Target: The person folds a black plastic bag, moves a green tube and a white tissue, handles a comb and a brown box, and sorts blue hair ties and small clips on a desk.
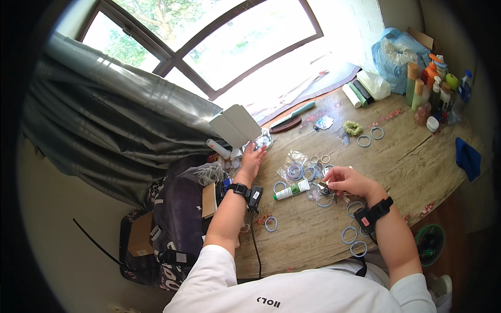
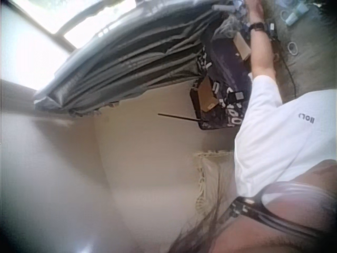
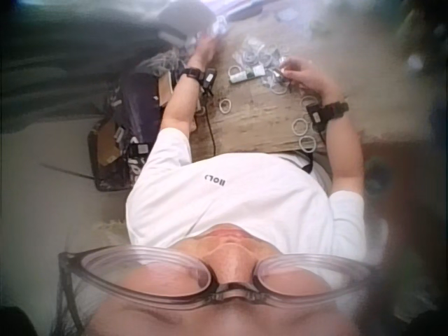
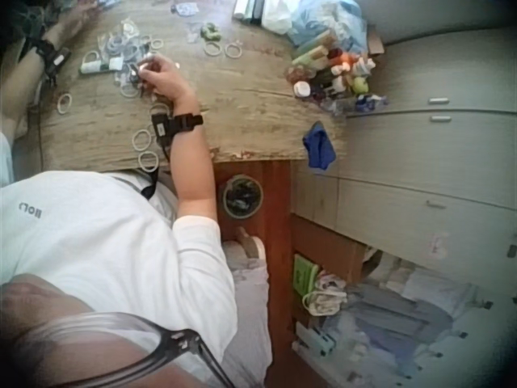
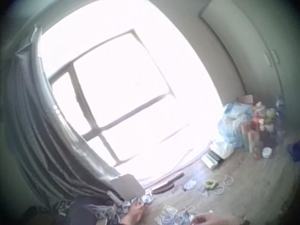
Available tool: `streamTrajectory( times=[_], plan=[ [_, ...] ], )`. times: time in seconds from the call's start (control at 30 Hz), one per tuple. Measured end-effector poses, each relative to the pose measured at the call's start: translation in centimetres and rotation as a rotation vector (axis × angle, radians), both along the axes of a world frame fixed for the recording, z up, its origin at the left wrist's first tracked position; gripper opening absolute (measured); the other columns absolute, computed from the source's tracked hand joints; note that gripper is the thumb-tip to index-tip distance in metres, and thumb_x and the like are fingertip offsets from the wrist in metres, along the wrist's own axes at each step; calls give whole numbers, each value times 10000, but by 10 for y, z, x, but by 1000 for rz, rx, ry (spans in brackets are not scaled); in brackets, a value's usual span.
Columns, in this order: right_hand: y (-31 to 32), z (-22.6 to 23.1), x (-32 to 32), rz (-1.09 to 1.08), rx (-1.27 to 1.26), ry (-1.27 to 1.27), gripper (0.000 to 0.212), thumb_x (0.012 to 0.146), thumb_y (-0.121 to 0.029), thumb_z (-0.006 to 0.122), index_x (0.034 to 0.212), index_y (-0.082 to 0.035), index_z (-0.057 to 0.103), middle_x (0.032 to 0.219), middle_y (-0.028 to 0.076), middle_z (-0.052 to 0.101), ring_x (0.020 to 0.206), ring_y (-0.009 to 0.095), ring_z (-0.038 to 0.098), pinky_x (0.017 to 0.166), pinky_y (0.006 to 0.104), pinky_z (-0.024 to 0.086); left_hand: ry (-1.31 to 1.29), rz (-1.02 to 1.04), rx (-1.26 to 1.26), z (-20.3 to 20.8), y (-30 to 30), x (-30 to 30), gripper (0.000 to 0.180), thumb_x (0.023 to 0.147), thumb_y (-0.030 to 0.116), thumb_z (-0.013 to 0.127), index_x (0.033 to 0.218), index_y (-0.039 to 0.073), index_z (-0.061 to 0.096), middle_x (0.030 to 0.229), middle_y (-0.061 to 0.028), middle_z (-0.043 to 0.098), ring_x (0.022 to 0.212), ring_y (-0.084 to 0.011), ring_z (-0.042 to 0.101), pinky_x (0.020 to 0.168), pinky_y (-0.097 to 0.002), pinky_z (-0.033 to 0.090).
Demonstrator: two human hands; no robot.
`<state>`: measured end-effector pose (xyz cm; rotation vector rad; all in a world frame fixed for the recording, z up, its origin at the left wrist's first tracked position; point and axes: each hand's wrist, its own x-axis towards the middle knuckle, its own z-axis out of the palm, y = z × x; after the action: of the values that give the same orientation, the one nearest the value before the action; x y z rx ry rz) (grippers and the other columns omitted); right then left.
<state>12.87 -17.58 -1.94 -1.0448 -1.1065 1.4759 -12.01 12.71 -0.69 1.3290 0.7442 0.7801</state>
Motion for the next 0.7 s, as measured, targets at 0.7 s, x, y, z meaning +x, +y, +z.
streamTrajectory(
  times=[0.7],
  plan=[
    [-1,-3,11,-122,246,570,188,944,-105,555,1111,-22,583,967,34,615,847,101,592,749,251,505,301,-548,635,23,-223,69,577,874,94,629,1382,62,357,1241,-136,564,1186,-217,515,1003,-356,384]
  ],
)
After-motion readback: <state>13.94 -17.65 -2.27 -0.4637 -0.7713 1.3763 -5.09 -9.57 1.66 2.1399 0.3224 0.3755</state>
